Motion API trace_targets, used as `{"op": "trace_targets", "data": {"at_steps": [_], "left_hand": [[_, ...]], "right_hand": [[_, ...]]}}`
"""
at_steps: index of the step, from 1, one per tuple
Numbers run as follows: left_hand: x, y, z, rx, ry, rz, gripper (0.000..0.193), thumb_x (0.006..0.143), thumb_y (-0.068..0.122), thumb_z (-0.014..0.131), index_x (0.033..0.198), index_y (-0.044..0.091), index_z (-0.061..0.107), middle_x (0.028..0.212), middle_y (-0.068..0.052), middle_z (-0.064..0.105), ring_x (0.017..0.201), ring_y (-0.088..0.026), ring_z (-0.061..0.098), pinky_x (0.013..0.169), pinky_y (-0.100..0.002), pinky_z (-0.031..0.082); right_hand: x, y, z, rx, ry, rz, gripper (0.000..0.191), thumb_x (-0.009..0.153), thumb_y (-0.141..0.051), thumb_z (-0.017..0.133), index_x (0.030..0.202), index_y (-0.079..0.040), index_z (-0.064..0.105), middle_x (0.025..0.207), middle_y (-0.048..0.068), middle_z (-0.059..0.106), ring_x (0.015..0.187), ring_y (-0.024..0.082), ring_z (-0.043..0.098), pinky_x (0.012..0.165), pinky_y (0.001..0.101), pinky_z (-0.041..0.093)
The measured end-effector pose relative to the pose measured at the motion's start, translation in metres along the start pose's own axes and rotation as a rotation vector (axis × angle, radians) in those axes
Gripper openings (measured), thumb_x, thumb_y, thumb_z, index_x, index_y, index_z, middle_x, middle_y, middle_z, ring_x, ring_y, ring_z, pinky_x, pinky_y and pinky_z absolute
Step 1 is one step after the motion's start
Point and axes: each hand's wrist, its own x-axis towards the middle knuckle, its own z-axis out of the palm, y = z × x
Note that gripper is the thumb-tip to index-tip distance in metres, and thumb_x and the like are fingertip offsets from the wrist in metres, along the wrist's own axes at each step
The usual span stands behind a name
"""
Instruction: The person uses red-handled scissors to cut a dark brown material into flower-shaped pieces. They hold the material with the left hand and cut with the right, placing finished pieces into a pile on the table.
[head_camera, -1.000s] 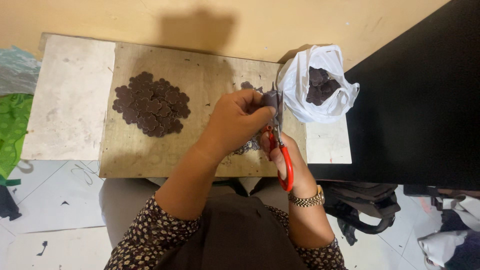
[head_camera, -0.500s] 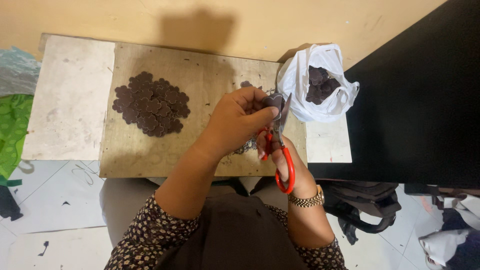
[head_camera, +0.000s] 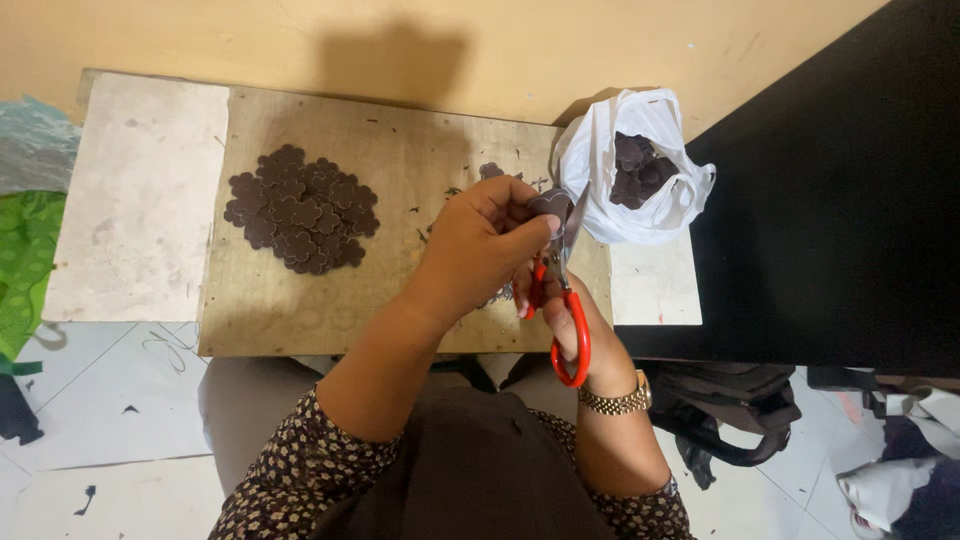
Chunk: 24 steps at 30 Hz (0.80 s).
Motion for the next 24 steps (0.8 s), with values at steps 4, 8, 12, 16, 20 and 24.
{"op": "trace_targets", "data": {"at_steps": [4, 8, 12, 16, 20, 24], "left_hand": [[0.001, -0.003, -0.003, -0.024, -0.014, -0.039, 0.011, 0.091, 0.005, 0.067, 0.095, -0.003, 0.06, 0.069, -0.007, 0.066, 0.044, -0.013, 0.061, 0.038, -0.029, 0.05], [0.004, -0.011, -0.004, 0.072, -0.07, 0.06, 0.01, 0.094, 0.004, 0.07, 0.098, -0.003, 0.066, 0.077, -0.007, 0.069, 0.06, -0.01, 0.064, 0.052, -0.025, 0.053], [0.004, -0.015, -0.009, -0.09, -0.13, -0.055, 0.011, 0.094, 0.005, 0.069, 0.097, -0.004, 0.064, 0.075, -0.008, 0.067, 0.051, -0.014, 0.063, 0.043, -0.029, 0.053], [0.006, -0.014, -0.007, -0.172, -0.117, -0.116, 0.012, 0.094, 0.007, 0.066, 0.097, -0.003, 0.061, 0.074, -0.009, 0.067, 0.044, -0.017, 0.061, 0.039, -0.031, 0.052], [0.003, -0.007, -0.01, -0.185, -0.149, -0.13, 0.013, 0.095, 0.007, 0.064, 0.095, -0.005, 0.059, 0.073, -0.011, 0.064, 0.044, -0.021, 0.063, 0.04, -0.034, 0.054], [0.003, -0.004, -0.013, -0.215, -0.192, -0.134, 0.013, 0.096, 0.006, 0.063, 0.096, -0.006, 0.06, 0.074, -0.01, 0.064, 0.045, -0.021, 0.064, 0.041, -0.034, 0.055]], "right_hand": [[-0.001, 0.006, 0.001, 0.032, 0.064, 0.001, 0.078, 0.097, -0.077, 0.049, 0.116, -0.002, 0.053, 0.095, 0.004, 0.052, 0.088, 0.015, 0.05, 0.082, 0.0297, 0.044], [0.0, 0.013, 0.002, 0.001, 0.18, 0.039, 0.075, 0.096, -0.076, 0.049, 0.111, -0.003, 0.051, 0.09, 0.005, 0.053, 0.084, 0.016, 0.05, 0.077, 0.0304, 0.043], [0.001, 0.009, -0.002, -0.007, 0.05, -0.055, 0.076, 0.101, -0.08, 0.042, 0.102, -0.005, 0.052, 0.093, 0.003, 0.051, 0.089, 0.016, 0.05, 0.087, 0.0313, 0.043], [-0.003, -0.004, -0.002, -0.005, 0.033, 0.001, 0.081, 0.096, -0.084, 0.04, 0.106, -0.005, 0.052, 0.094, 0.004, 0.051, 0.09, 0.017, 0.05, 0.087, 0.0318, 0.042], [0.0, -0.013, 0.0, 0.033, -0.001, 0.019, 0.082, 0.094, -0.084, 0.041, 0.11, -0.005, 0.051, 0.092, 0.004, 0.052, 0.088, 0.018, 0.051, 0.086, 0.0317, 0.043], [-0.001, -0.015, 0.002, 0.057, -0.01, -0.006, 0.081, 0.096, -0.083, 0.043, 0.117, -0.005, 0.046, 0.092, 0.004, 0.05, 0.092, 0.017, 0.048, 0.093, 0.0317, 0.041]]}}
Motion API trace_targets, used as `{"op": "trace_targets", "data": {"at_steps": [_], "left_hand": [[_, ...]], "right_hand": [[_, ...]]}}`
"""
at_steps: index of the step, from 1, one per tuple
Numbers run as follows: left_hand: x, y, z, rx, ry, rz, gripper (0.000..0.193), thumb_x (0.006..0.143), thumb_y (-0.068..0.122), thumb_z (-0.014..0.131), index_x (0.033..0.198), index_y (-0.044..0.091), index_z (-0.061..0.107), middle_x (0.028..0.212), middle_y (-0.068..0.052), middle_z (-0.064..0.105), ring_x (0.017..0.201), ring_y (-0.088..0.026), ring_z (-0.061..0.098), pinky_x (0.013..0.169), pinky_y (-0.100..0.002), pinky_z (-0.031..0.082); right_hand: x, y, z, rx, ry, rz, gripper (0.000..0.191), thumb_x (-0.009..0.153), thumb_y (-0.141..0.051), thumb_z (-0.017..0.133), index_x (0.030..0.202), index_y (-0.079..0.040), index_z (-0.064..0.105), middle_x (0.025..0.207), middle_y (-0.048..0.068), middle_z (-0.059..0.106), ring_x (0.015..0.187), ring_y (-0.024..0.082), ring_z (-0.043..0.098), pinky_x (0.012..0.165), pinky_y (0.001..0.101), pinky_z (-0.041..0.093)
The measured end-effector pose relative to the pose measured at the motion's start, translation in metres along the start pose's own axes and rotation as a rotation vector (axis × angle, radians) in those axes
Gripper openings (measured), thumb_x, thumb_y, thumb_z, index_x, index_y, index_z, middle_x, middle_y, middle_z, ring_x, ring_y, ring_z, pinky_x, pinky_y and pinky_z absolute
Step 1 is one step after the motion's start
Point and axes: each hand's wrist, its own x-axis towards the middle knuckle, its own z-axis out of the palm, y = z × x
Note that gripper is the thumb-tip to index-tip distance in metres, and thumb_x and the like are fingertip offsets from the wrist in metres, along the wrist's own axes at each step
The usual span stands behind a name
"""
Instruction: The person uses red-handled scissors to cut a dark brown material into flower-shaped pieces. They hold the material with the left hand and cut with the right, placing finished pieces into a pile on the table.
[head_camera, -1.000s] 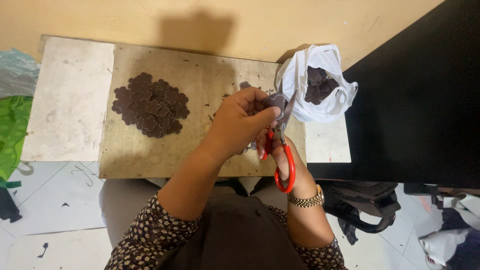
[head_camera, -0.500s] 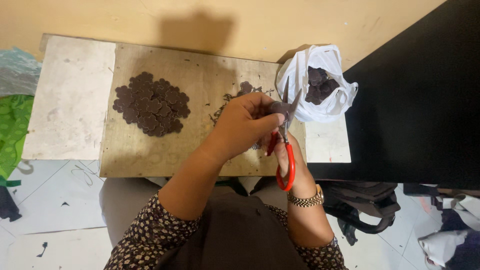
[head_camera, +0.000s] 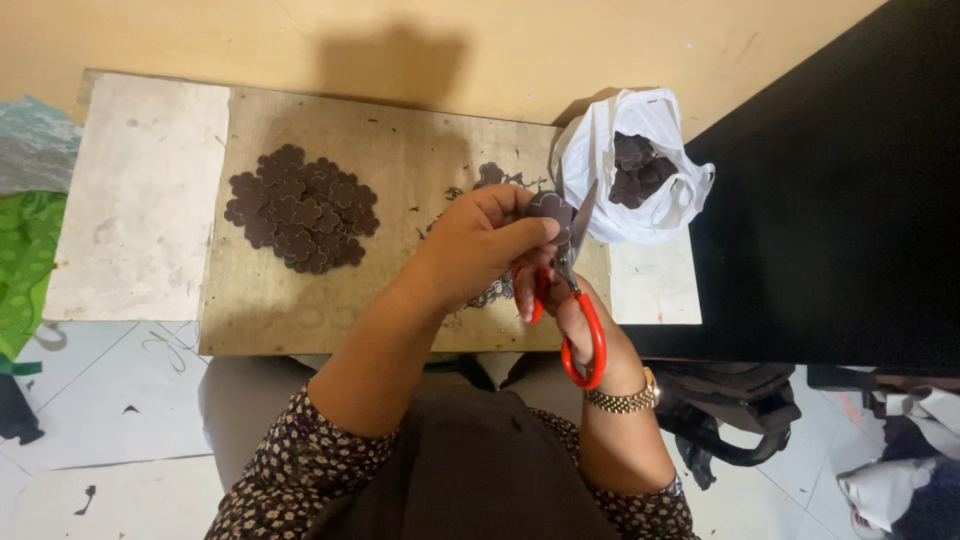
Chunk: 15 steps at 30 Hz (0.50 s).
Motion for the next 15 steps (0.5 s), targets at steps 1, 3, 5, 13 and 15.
{"op": "trace_targets", "data": {"at_steps": [1, 3, 5, 13, 15], "left_hand": [[0.0, -0.001, 0.001, 0.018, 0.029, 0.004, 0.013, 0.095, 0.006, 0.064, 0.097, -0.006, 0.061, 0.073, -0.01, 0.064, 0.045, -0.02, 0.063, 0.04, -0.034, 0.054], [0.001, -0.004, 0.002, 0.055, 0.086, 0.015, 0.013, 0.094, 0.006, 0.065, 0.1, -0.005, 0.062, 0.072, -0.009, 0.063, 0.044, -0.018, 0.061, 0.04, -0.033, 0.054], [0.003, -0.008, 0.003, 0.079, 0.095, 0.046, 0.014, 0.094, 0.007, 0.066, 0.098, -0.005, 0.062, 0.074, -0.008, 0.065, 0.048, -0.016, 0.062, 0.042, -0.032, 0.054], [0.006, -0.013, 0.0, 0.221, 0.171, 0.104, 0.011, 0.092, 0.007, 0.069, 0.098, -0.001, 0.067, 0.078, -0.003, 0.069, 0.068, -0.008, 0.064, 0.062, -0.024, 0.053], [0.005, -0.011, 0.0, 0.272, 0.2, 0.119, 0.011, 0.09, 0.007, 0.07, 0.097, -0.001, 0.068, 0.077, -0.003, 0.07, 0.066, -0.007, 0.064, 0.061, -0.023, 0.052]], "right_hand": [[0.0, 0.0, -0.001, -0.029, -0.013, 0.001, 0.08, 0.096, -0.083, 0.043, 0.116, -0.005, 0.047, 0.093, 0.003, 0.05, 0.091, 0.016, 0.048, 0.092, 0.0312, 0.041], [0.001, 0.0, -0.004, -0.09, -0.042, -0.001, 0.079, 0.098, -0.082, 0.042, 0.114, -0.005, 0.05, 0.095, 0.002, 0.051, 0.091, 0.015, 0.049, 0.089, 0.0303, 0.042], [0.002, 0.001, -0.006, -0.078, -0.032, 0.001, 0.081, 0.097, -0.079, 0.046, 0.124, -0.003, 0.045, 0.095, 0.002, 0.05, 0.089, 0.015, 0.048, 0.087, 0.0305, 0.043], [-0.002, 0.011, -0.009, -0.106, 0.041, 0.016, 0.082, 0.097, -0.078, 0.048, 0.119, 0.0, 0.053, 0.091, 0.003, 0.051, 0.085, 0.015, 0.049, 0.08, 0.0296, 0.043], [-0.002, 0.011, -0.011, -0.125, 0.019, 0.031, 0.082, 0.095, -0.08, 0.048, 0.115, 0.0, 0.055, 0.091, 0.003, 0.051, 0.085, 0.015, 0.048, 0.079, 0.0294, 0.043]]}}
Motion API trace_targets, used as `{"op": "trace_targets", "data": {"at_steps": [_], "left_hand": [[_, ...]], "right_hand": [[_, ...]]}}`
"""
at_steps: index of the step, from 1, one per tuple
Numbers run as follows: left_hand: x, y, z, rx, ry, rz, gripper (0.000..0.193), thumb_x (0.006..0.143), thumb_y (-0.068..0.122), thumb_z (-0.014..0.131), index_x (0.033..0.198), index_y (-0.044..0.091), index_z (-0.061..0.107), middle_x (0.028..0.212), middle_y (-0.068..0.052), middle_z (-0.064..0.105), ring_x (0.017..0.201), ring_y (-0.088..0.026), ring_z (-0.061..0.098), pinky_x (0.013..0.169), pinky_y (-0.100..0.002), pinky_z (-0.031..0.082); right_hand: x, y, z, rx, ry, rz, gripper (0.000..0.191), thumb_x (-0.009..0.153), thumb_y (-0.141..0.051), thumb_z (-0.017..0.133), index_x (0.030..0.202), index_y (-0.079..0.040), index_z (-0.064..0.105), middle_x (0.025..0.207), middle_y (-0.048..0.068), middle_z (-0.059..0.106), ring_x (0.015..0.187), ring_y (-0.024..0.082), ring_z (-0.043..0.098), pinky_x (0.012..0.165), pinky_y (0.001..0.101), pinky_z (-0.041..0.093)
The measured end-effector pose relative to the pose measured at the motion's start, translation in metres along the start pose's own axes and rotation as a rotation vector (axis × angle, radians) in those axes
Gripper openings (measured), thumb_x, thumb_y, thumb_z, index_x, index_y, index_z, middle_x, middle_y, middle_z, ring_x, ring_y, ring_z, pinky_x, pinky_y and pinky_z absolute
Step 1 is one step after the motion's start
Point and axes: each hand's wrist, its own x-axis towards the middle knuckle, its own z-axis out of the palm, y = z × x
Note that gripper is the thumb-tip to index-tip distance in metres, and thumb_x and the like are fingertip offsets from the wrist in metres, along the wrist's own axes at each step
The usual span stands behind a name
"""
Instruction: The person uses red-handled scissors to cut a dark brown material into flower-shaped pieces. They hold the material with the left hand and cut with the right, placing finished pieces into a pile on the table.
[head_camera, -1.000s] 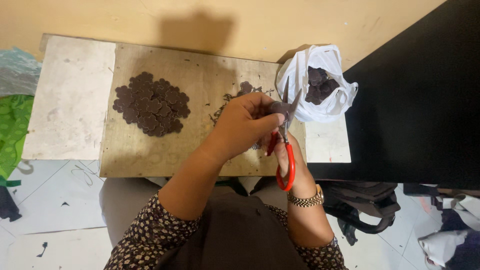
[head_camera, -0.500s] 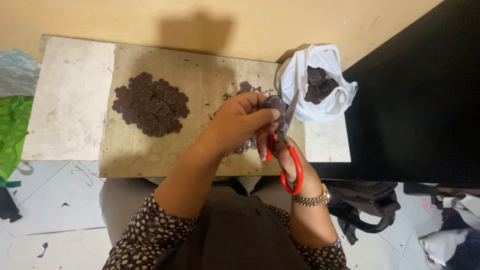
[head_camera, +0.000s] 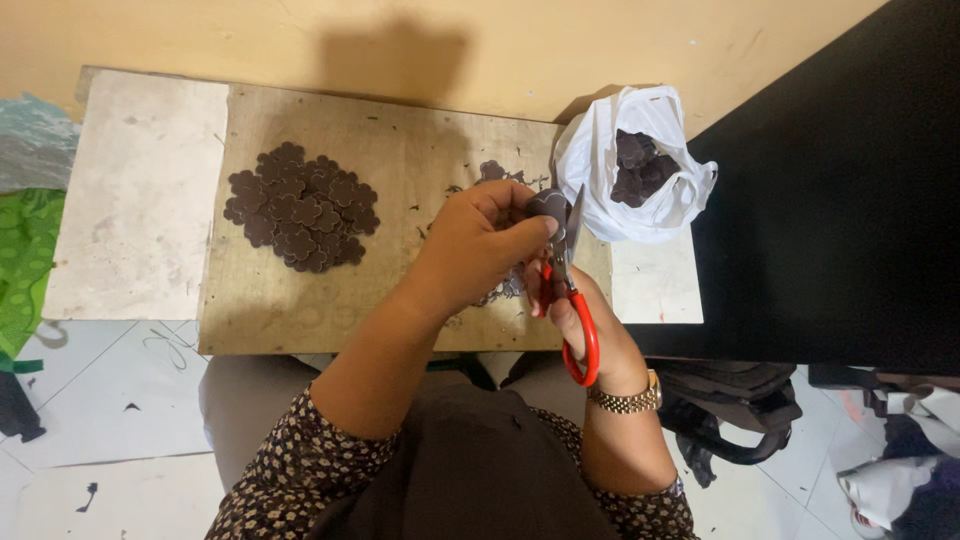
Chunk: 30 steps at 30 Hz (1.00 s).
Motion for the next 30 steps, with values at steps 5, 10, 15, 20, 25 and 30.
{"op": "trace_targets", "data": {"at_steps": [5, 10, 15, 20, 25, 30], "left_hand": [[-0.004, 0.007, -0.001, 0.145, 0.045, 0.015, 0.013, 0.087, 0.01, 0.072, 0.095, 0.0, 0.071, 0.076, -0.001, 0.072, 0.066, -0.005, 0.065, 0.06, -0.022, 0.053], [-0.002, 0.008, 0.0, 0.146, 0.052, 0.007, 0.012, 0.086, 0.01, 0.072, 0.093, 0.001, 0.071, 0.076, -0.001, 0.073, 0.066, -0.005, 0.066, 0.06, -0.021, 0.054], [-0.002, 0.005, 0.0, 0.089, 0.048, -0.018, 0.012, 0.088, 0.01, 0.072, 0.093, 0.0, 0.07, 0.075, -0.002, 0.072, 0.065, -0.006, 0.064, 0.058, -0.022, 0.052], [-0.001, 0.003, 0.002, 0.035, 0.024, 0.003, 0.012, 0.089, 0.01, 0.072, 0.095, -0.001, 0.07, 0.077, -0.003, 0.071, 0.066, -0.006, 0.064, 0.06, -0.022, 0.052], [-0.003, 0.0, 0.004, -0.186, -0.101, -0.11, 0.012, 0.089, 0.01, 0.07, 0.092, 0.0, 0.067, 0.07, -0.006, 0.067, 0.049, -0.012, 0.061, 0.043, -0.026, 0.049], [-0.001, -0.003, 0.005, -0.164, -0.147, -0.163, 0.014, 0.091, 0.012, 0.073, 0.091, -0.001, 0.067, 0.073, -0.007, 0.068, 0.053, -0.011, 0.061, 0.046, -0.025, 0.049]], "right_hand": [[-0.001, -0.003, -0.001, -0.065, -0.002, 0.002, 0.078, 0.094, -0.082, 0.048, 0.101, -0.004, 0.054, 0.088, 0.002, 0.049, 0.084, 0.014, 0.047, 0.076, 0.0285, 0.041], [-0.002, 0.0, 0.002, -0.045, 0.039, 0.009, 0.077, 0.093, -0.081, 0.051, 0.101, -0.004, 0.053, 0.086, 0.0, 0.045, 0.08, 0.012, 0.043, 0.071, 0.027, 0.039], [-0.004, 0.01, 0.002, 0.0, 0.071, -0.013, 0.075, 0.094, -0.078, 0.053, 0.103, -0.003, 0.053, 0.086, -0.002, 0.044, 0.079, 0.012, 0.04, 0.069, 0.0261, 0.037], [-0.003, 0.018, 0.003, 0.03, 0.091, -0.014, 0.073, 0.097, -0.075, 0.054, 0.104, -0.002, 0.053, 0.086, 0.0, 0.044, 0.08, 0.013, 0.041, 0.071, 0.0276, 0.038], [-0.006, 0.018, 0.006, 0.066, 0.089, -0.05, 0.077, 0.096, -0.077, 0.05, 0.119, -0.004, 0.051, 0.099, 0.005, 0.056, 0.092, 0.016, 0.053, 0.084, 0.0309, 0.045], [-0.007, 0.009, 0.009, 0.109, 0.039, -0.054, 0.083, 0.094, -0.082, 0.047, 0.124, -0.005, 0.049, 0.108, 0.007, 0.055, 0.099, 0.018, 0.053, 0.093, 0.0337, 0.045]]}}
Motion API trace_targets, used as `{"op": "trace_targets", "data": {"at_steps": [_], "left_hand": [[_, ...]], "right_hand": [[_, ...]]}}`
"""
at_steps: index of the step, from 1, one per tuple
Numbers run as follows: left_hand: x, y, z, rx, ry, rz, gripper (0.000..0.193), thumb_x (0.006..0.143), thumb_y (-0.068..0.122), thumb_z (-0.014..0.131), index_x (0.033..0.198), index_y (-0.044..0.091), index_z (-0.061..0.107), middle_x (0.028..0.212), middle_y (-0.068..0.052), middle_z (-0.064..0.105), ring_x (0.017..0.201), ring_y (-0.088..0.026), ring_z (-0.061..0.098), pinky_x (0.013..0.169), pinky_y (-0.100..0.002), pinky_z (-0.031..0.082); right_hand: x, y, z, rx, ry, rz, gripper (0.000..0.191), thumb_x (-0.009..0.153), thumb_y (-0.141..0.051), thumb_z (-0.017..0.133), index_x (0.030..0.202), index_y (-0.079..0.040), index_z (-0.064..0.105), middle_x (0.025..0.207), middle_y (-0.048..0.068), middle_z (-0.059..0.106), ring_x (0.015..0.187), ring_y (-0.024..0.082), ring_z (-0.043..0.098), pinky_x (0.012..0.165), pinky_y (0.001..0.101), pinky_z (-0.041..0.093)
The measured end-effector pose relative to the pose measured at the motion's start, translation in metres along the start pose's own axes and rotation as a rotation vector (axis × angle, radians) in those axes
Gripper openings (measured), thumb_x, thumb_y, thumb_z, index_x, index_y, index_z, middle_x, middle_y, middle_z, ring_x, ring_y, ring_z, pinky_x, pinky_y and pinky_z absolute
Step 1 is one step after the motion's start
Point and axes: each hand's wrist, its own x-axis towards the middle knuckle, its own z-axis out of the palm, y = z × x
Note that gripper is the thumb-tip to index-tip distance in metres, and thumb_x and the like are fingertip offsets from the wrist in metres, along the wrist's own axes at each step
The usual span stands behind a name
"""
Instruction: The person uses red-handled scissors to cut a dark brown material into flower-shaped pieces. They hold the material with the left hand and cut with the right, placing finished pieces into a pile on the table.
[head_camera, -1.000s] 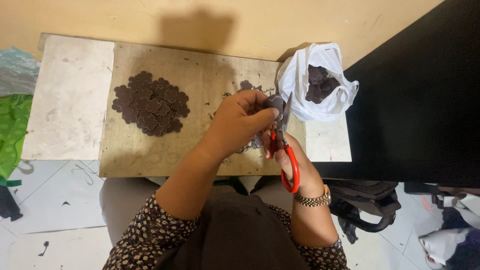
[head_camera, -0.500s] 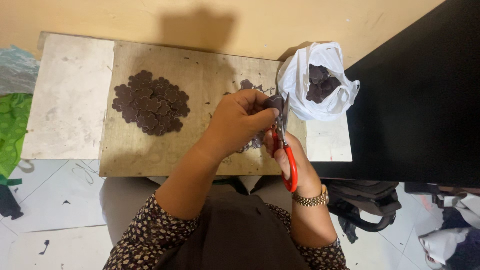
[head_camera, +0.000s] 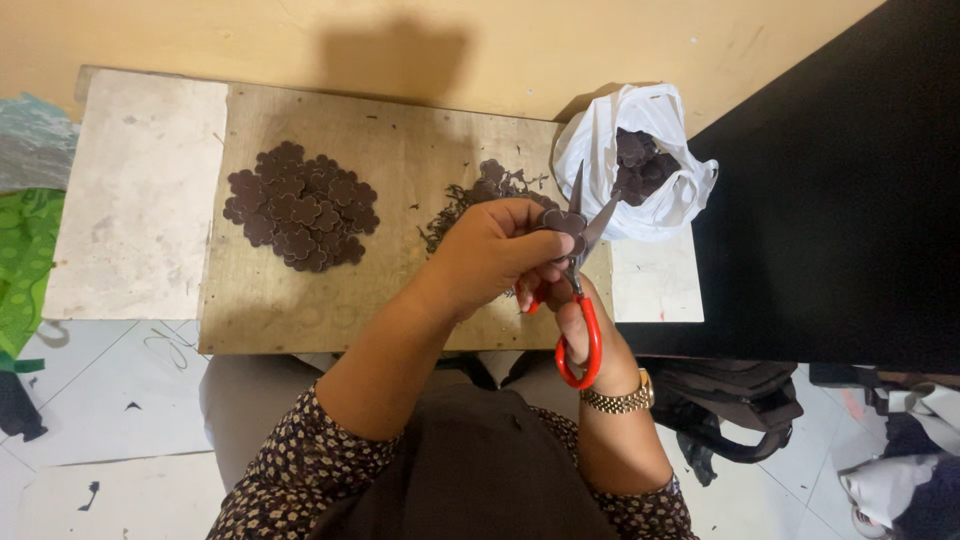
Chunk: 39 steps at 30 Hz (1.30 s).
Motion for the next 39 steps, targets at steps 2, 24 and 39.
{"op": "trace_targets", "data": {"at_steps": [2, 24, 39], "left_hand": [[-0.001, 0.0, 0.0, -0.02, 0.003, 0.008, 0.015, 0.091, 0.014, 0.072, 0.09, -0.001, 0.067, 0.073, -0.006, 0.068, 0.053, -0.011, 0.061, 0.046, -0.025, 0.049], [0.004, -0.016, 0.003, -0.1, 0.049, 0.133, 0.016, 0.092, 0.013, 0.076, 0.091, 0.0, 0.066, 0.072, -0.006, 0.067, 0.053, -0.012, 0.062, 0.044, -0.027, 0.049], [0.006, -0.016, 0.0, 0.01, 0.134, 0.259, 0.015, 0.095, 0.014, 0.076, 0.098, 0.002, 0.068, 0.081, -0.001, 0.069, 0.065, -0.005, 0.061, 0.057, -0.022, 0.05]], "right_hand": [[0.0, -0.004, 0.0, 0.004, -0.013, 0.012, 0.084, 0.094, -0.083, 0.046, 0.123, -0.004, 0.048, 0.107, 0.007, 0.054, 0.099, 0.018, 0.052, 0.094, 0.0342, 0.045], [0.005, 0.017, 0.002, -0.169, 0.21, -0.014, 0.072, 0.102, -0.071, 0.038, 0.119, -0.003, 0.054, 0.082, 0.002, 0.052, 0.073, 0.012, 0.05, 0.065, 0.0264, 0.042], [0.01, 0.016, 0.007, -0.102, 0.199, 0.006, 0.068, 0.104, -0.07, 0.041, 0.1, -0.003, 0.054, 0.079, 0.0, 0.046, 0.07, 0.011, 0.045, 0.062, 0.0263, 0.039]]}}
